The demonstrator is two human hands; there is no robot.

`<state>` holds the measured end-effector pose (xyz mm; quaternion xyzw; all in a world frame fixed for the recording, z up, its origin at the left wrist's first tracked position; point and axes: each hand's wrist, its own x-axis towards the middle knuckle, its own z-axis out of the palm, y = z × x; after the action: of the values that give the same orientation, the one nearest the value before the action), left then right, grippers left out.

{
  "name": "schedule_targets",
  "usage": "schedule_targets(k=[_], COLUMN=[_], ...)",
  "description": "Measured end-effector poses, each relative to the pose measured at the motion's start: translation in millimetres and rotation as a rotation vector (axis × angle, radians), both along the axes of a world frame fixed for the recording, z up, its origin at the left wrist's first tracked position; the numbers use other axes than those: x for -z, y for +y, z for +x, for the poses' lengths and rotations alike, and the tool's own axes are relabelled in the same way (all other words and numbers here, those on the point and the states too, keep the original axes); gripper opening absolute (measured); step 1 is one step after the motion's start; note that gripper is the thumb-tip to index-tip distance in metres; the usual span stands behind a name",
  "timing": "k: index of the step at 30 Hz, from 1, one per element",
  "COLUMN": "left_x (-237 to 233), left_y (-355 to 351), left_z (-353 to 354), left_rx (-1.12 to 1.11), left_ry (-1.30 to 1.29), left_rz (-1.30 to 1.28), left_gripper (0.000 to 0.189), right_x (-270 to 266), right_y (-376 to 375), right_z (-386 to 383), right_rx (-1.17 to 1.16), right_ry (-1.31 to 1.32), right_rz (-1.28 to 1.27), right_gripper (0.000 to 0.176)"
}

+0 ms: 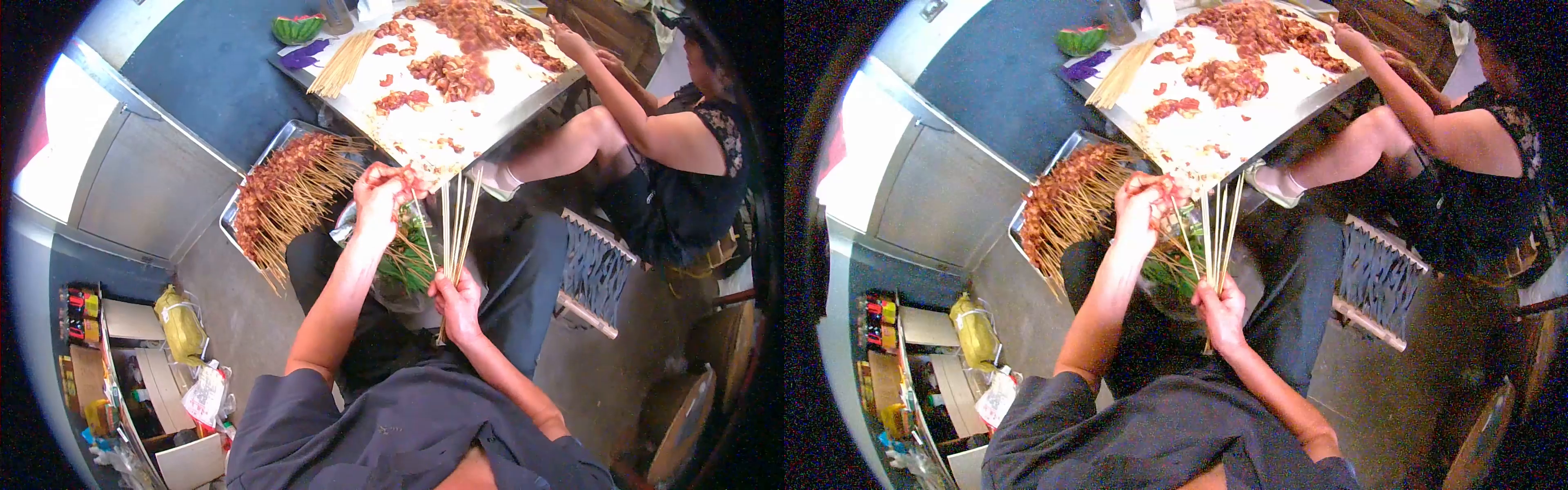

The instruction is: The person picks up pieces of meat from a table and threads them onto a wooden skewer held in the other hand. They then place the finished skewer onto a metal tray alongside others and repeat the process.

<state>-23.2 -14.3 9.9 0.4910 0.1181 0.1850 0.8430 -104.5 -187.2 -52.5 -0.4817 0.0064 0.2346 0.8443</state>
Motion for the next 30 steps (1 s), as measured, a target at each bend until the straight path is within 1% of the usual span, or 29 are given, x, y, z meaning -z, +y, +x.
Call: schedule_targets(k=[2,4,5,6,8,10,11,12,13,15,16,18,19,20,22,23,24,26,30], left_x=[2,5,4,2,-14,-16,-25,-35,-35,-28,-26,-26,-31,-27,-23,-25,-27,-33,-33], left_y=[5,-4,-10,-12,-10,11,20,28,41,65,73,83,83,90,95,94,94,93,85], left_z=[2,-4,-4,-4,1,23,35,48,66,105,118,138,143,153,163,165,164,162,147], left_rx=[0.042,0.201,0.246,0.314,0.356,0.316,0.215,0.125,0.049,-0.129,-0.122,-0.218,-0.119,-0.114,-0.106,-0.107,-0.105,0.086,0.131], left_ry=[-0.004,-0.014,0.022,0.076,0.097,-0.011,0.0,0.033,0.009,0.119,0.116,0.115,0.28,0.275,0.233,0.292,0.294,0.313,0.234], left_rz=[0.015,0.029,0.069,0.127,0.145,0.376,0.54,0.636,0.745,1.043,1.044,1.572,1.591,1.591,1.691,1.735,1.735,1.726,1.751], left_gripper=[0.01,0.012,0.013,0.013,0.011,0.009,0.01,0.01,0.01,0.012,0.012,0.019,0.026,0.026,0.023,0.022,0.022,0.02,0.021], right_x=[4,5,4,3,1,5,7,7,7,8,7,4,7,10,14,14,13,12,12], right_y=[0,0,0,-1,-3,-5,-6,-6,-6,-5,-6,-8,-9,-10,-11,-11,-12,-12,-12], right_z=[-3,-2,0,2,7,11,12,11,9,6,6,6,6,5,4,3,3,5,4], right_rx=[0.009,0.019,0.052,0.086,0.116,0.133,0.128,0.13,0.113,0.088,0.095,0.068,0.071,0.077,0.084,0.085,0.084,0.083,0.079], right_ry=[0.011,0.026,0.026,0.027,0.053,0.017,0.027,0.028,0.041,0.057,0.057,0.058,0.042,0.042,0.039,0.043,0.051,0.055,0.067], right_rz=[-0.027,-0.057,-0.053,-0.049,-0.032,-0.004,0.003,0.004,-0.014,-0.02,-0.019,-0.042,-0.058,-0.058,-0.087,-0.088,-0.088,-0.085,-0.068], right_gripper=[0.002,0.003,0.003,0.004,0.004,0.004,0.004,0.004,0.004,0.005,0.005,0.005,0.005,0.005,0.005,0.005,0.005,0.005,0.004])
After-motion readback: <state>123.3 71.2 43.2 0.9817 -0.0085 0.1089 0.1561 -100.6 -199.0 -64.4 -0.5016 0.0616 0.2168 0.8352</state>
